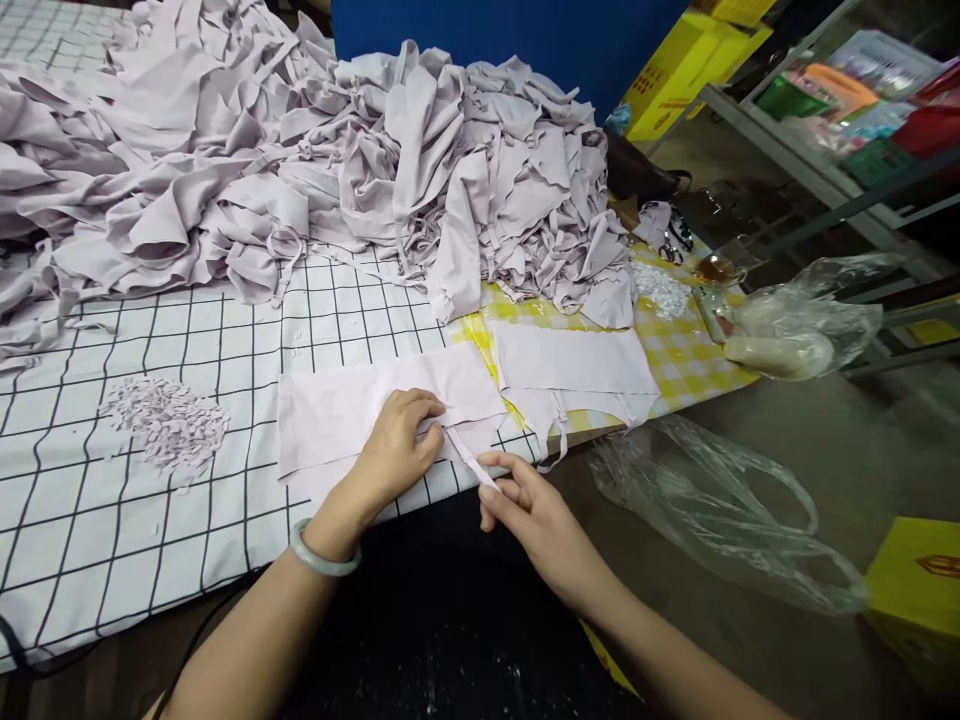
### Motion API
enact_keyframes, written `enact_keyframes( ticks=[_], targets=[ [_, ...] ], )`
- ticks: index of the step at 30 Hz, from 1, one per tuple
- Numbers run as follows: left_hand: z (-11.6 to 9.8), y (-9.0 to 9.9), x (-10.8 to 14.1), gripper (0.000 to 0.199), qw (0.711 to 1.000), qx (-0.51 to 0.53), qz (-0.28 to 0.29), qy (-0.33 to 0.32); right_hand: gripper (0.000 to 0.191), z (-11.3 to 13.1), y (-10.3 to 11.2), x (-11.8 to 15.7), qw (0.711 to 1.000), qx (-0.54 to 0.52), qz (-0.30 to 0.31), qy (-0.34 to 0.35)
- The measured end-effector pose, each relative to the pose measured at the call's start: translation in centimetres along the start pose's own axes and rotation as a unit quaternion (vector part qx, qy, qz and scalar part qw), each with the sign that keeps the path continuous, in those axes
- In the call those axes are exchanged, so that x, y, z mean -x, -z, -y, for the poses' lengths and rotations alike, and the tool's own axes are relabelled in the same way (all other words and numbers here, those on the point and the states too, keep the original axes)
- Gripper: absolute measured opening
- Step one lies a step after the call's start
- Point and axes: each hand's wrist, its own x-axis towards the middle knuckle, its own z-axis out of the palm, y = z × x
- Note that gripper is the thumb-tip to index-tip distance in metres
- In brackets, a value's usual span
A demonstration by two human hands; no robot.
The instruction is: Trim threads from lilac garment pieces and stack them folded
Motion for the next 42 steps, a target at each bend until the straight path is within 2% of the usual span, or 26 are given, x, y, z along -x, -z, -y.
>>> enact_keyframes(
  ticks=[3,6,8,9,10,11,13,15,16,19,22,24,26,28,30,32,36,39,42],
  targets=[
    [0.2,0.0,-0.3,0.026,1.0,-0.009,0.014,-0.001,0.037,-3.5,0.2,1.9,0.996,0.06,-0.043,0.043],
    [0.5,0.5,-0.8,0.027,0.999,-0.003,0.038,-0.001,0.029,-6.4,0.5,1.9,0.99,0.074,-0.075,0.096],
    [0.9,1.9,-0.7,0.029,0.998,0.039,0.054,0.003,0.025,-7.4,0.9,2.0,0.968,0.094,-0.157,0.173],
    [1.0,3.0,-0.3,0.029,0.997,0.063,0.045,0.008,0.023,-7.6,1.1,2.1,0.949,0.114,-0.2,0.217],
    [1.2,4.3,0.3,0.029,0.997,0.079,0.02,0.015,0.02,-7.8,1.1,2.2,0.933,0.136,-0.217,0.252],
    [1.2,5.6,1.1,0.028,0.996,0.083,-0.02,0.021,0.016,-7.8,0.9,2.3,0.931,0.156,-0.194,0.269],
    [1.2,7.8,3.4,0.025,0.993,0.055,-0.105,0.028,0.014,-8.0,-0.3,1.9,0.956,0.165,-0.044,0.238],
    [0.9,9.0,6.1,0.024,0.99,0.023,-0.136,0.023,0.019,-8.2,-2.8,0.6,0.968,0.137,0.112,0.178],
    [0.7,9.1,7.4,0.024,0.991,0.016,-0.131,0.019,0.023,-8.4,-4.3,-0.3,0.967,0.12,0.156,0.159],
    [0.7,8.2,10.9,0.025,0.996,0.02,-0.088,0.01,0.03,-8.4,-8.2,-2.5,0.962,0.081,0.212,0.152],
    [1.2,7.0,13.3,0.028,0.998,0.006,-0.055,-0.008,0.02,-7.7,-9.2,-2.1,0.956,0.098,0.233,0.149],
    [1.5,6.5,14.2,0.029,0.998,-0.012,-0.044,-0.035,0.02,-7.1,-8.3,-0.4,0.952,0.137,0.212,0.172],
    [1.7,6.3,14.6,0.027,0.997,-0.021,-0.046,-0.057,0.018,-6.3,-7.0,1.7,0.944,0.173,0.169,0.224],
    [1.7,6.0,14.6,0.019,0.996,-0.023,-0.054,-0.061,0.018,-4.8,-5.5,3.3,0.926,0.212,0.132,0.282],
    [1.7,5.8,14.6,0.011,0.996,-0.022,-0.066,-0.055,0.019,-2.4,-4.0,3.6,0.898,0.264,0.133,0.325],
    [1.7,5.6,14.6,0.011,0.996,-0.021,-0.074,-0.051,0.017,1.1,-2.4,2.4,0.862,0.319,0.165,0.358],
    [1.8,5.9,14.6,0.014,0.997,-0.022,-0.059,-0.041,0.011,8.0,-0.6,-2.7,0.79,0.41,0.197,0.412],
    [1.1,6.5,13.8,0.012,0.998,-0.026,-0.05,-0.026,0.011,10.7,-1.4,-5.7,0.761,0.447,0.222,0.415],
    [-0.7,6.9,11.7,0.019,0.994,0.012,-0.113,-0.01,0.012,11.8,-3.3,-6.4,0.746,0.448,0.267,0.415]
  ],
)
